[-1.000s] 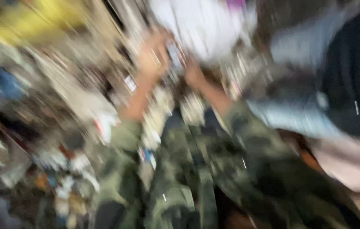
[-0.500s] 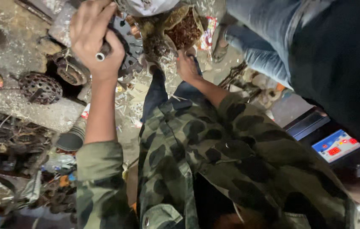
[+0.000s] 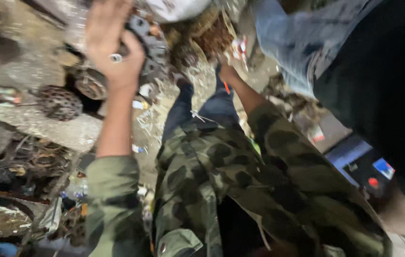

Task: The person uses red-handled shears to cut a circular metal component held in the left hand. The person repeatedly snips at the edge of the part, rotating it to access different sections while standing in a cluttered workshop.

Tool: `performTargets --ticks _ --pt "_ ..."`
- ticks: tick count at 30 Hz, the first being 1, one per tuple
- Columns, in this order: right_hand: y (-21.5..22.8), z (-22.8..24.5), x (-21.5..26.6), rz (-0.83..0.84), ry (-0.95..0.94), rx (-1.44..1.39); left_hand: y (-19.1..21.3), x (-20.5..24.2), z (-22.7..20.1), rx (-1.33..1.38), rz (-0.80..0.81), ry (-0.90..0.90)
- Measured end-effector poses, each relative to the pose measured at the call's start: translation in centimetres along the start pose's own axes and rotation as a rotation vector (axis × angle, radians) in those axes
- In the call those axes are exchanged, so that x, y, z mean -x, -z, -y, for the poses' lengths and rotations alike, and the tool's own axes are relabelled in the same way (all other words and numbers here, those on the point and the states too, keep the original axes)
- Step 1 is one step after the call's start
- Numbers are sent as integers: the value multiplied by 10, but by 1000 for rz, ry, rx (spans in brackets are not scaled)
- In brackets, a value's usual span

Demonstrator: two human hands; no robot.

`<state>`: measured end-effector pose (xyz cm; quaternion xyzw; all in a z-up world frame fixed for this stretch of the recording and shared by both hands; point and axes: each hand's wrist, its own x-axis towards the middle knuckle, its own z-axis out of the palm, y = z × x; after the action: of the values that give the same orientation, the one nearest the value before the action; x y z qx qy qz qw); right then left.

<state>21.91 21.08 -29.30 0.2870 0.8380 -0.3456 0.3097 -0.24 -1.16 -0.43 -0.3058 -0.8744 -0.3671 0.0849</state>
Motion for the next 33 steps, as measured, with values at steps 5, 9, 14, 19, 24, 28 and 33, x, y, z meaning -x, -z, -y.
performTargets --ticks 5,9,14,19,24,28,33 --pt "7 9 24 -11 247 -187 -6 3 0 -59 -74 27" --pt "16 17 36 47 191 -522 -13 4 3 16 -125 34" --pt "47 44 65 79 257 -703 -11 6 4 -15 -202 12" --pt "111 81 116 8 416 -677 -3 -9 11 106 -3 56" --pt "168 141 151 -42 562 -517 17 -2 15 39 237 -152" --pt "201 186 170 -114 715 -191 13 10 1 38 96 -89" --pt "222 218 169 -9 744 69 11 9 5 45 60 -41"
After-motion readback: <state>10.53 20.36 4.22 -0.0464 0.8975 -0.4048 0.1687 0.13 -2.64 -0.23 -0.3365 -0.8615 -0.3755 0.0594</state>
